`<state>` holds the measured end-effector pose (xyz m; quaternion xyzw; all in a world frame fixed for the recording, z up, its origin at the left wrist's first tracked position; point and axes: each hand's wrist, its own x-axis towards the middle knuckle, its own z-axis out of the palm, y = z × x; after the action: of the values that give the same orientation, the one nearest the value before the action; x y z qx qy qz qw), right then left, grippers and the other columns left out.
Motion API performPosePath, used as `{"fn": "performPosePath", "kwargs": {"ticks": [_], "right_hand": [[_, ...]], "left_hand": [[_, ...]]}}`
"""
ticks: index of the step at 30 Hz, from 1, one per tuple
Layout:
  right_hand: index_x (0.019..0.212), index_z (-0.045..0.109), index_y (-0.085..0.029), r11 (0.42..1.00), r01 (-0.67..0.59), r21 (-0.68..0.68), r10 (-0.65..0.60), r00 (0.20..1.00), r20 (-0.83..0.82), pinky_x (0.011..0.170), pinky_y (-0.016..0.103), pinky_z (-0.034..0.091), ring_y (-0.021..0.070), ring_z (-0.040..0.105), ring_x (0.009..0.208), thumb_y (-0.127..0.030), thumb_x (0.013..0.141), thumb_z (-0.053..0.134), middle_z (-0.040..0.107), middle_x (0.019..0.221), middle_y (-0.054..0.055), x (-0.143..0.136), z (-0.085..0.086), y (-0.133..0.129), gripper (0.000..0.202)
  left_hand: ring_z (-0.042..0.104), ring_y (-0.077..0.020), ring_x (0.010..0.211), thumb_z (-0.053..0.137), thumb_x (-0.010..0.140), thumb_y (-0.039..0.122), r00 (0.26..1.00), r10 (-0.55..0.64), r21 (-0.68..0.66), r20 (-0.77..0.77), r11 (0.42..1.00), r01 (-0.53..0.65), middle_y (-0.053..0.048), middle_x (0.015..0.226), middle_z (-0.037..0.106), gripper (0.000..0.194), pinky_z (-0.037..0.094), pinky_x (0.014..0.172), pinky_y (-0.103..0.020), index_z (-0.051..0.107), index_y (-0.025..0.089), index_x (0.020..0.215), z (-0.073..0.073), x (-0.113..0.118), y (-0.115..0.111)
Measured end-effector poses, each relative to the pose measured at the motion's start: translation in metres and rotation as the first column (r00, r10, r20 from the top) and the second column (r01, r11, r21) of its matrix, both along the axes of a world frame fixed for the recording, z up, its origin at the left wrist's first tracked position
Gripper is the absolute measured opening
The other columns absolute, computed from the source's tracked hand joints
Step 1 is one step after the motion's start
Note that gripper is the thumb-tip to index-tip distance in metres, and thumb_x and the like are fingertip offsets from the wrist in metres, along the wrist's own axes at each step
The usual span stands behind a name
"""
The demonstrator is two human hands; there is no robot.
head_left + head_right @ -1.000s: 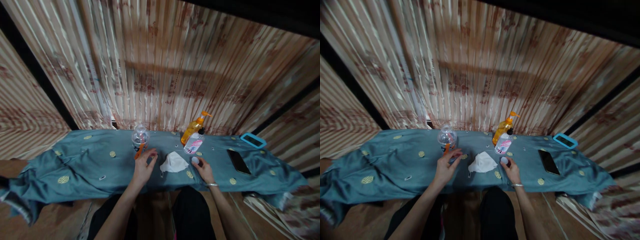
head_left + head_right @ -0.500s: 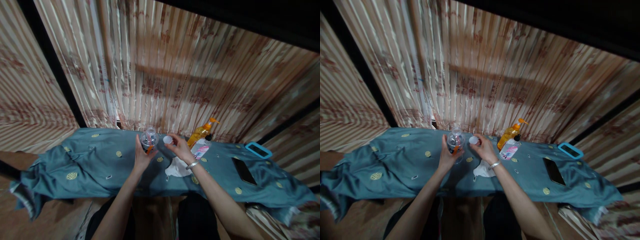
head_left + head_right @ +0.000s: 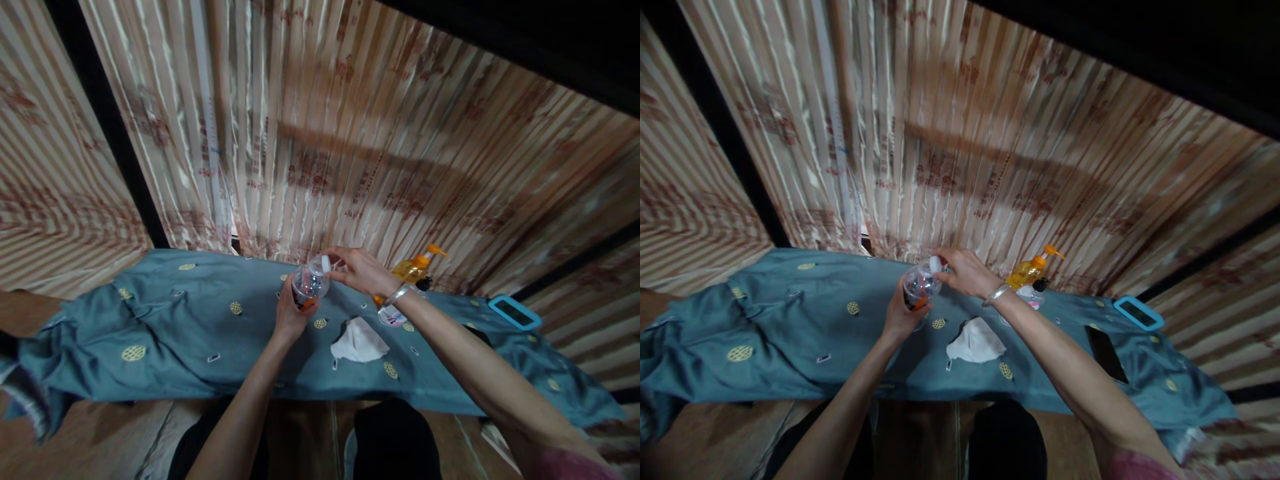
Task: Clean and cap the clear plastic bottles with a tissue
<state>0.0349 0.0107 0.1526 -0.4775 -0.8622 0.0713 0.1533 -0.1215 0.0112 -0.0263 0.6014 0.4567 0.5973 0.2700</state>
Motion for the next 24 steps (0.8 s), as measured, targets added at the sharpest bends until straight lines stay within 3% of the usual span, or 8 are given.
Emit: {"fn": "performPosePath", "kwargs": {"ticks": [7, 13, 16, 20, 22, 24], "right_hand": [[0.118, 0.066, -0.013, 0.987, -0.159, -0.025, 0.159, 0.94, 0.303, 0.081, 0.029, 0.045, 0.0224, 0.069, 0.095, -0.013, 0.082, 0.068, 0.073, 0.103, 0.011, -0.011, 0.027, 0.003, 0.035], [0.118, 0.067, -0.016, 0.986, -0.158, -0.054, 0.167, 0.924, 0.345, 0.071, 0.027, 0.041, 0.0203, 0.067, 0.083, -0.014, 0.081, 0.07, 0.074, 0.092, 0.007, -0.012, 0.029, 0.006, 0.037], [0.102, 0.072, -0.015, 0.993, -0.11, -0.038, 0.116, 0.919, 0.378, 0.065, 0.028, 0.037, 0.0211, 0.067, 0.075, -0.028, 0.087, 0.071, 0.072, 0.079, 0.007, -0.014, 0.025, 0.01, 0.019], [0.083, 0.072, -0.013, 0.999, 0.013, 0.046, -0.033, 0.882, 0.47, 0.062, 0.03, 0.036, 0.0258, 0.068, 0.074, -0.052, 0.094, 0.058, 0.071, 0.073, 0.014, -0.02, 0.02, 0.013, 0.043], [0.092, 0.073, -0.011, 0.998, 0.039, 0.053, -0.059, 0.89, 0.452, 0.063, 0.031, 0.038, 0.0275, 0.069, 0.078, -0.054, 0.093, 0.058, 0.073, 0.079, 0.016, -0.021, 0.021, 0.012, 0.045], [0.11, 0.071, -0.013, 1.0, -0.022, 0.004, 0.019, 0.918, 0.396, 0.067, 0.03, 0.041, 0.0271, 0.07, 0.085, -0.046, 0.089, 0.068, 0.075, 0.093, 0.014, -0.02, 0.025, 0.01, 0.039]], "left_hand": [[0.062, -0.0295, 0.119, 0.079, 0.06, 0.018, 0.998, 0.006, 0.075, -0.066, 0.997, -0.001, -0.012, 0.13, 0.063, 0.084, 0.051, 0.1, -0.045, 0.042, 0.022, 0.135, -0.007, 0.003, 0.0], [0.062, -0.0296, 0.12, 0.077, 0.061, 0.016, 0.997, -0.019, 0.074, -0.072, 0.997, 0.024, -0.012, 0.131, 0.062, 0.081, 0.05, 0.101, -0.045, 0.042, 0.021, 0.134, -0.002, 0.005, -0.002], [0.061, -0.0293, 0.12, 0.078, 0.061, 0.016, 0.997, -0.036, 0.049, -0.067, 0.998, 0.039, -0.011, 0.131, 0.062, 0.081, 0.05, 0.101, -0.045, 0.043, 0.022, 0.134, 0.002, 0.004, -0.004], [0.062, -0.0283, 0.118, 0.077, 0.062, 0.015, 0.997, -0.034, 0.055, -0.069, 0.998, 0.038, -0.01, 0.128, 0.063, 0.078, 0.051, 0.1, -0.044, 0.044, 0.022, 0.132, 0.005, 0.003, -0.005], [0.063, -0.0282, 0.116, 0.077, 0.061, 0.015, 0.997, -0.027, 0.064, -0.071, 0.997, 0.031, -0.01, 0.127, 0.064, 0.077, 0.052, 0.099, -0.044, 0.045, 0.021, 0.131, 0.004, 0.004, -0.005], [0.063, -0.0285, 0.116, 0.078, 0.061, 0.016, 0.998, -0.021, 0.059, -0.063, 0.998, 0.024, -0.011, 0.127, 0.064, 0.078, 0.052, 0.099, -0.044, 0.045, 0.021, 0.132, 0.003, 0.004, -0.005]]}}
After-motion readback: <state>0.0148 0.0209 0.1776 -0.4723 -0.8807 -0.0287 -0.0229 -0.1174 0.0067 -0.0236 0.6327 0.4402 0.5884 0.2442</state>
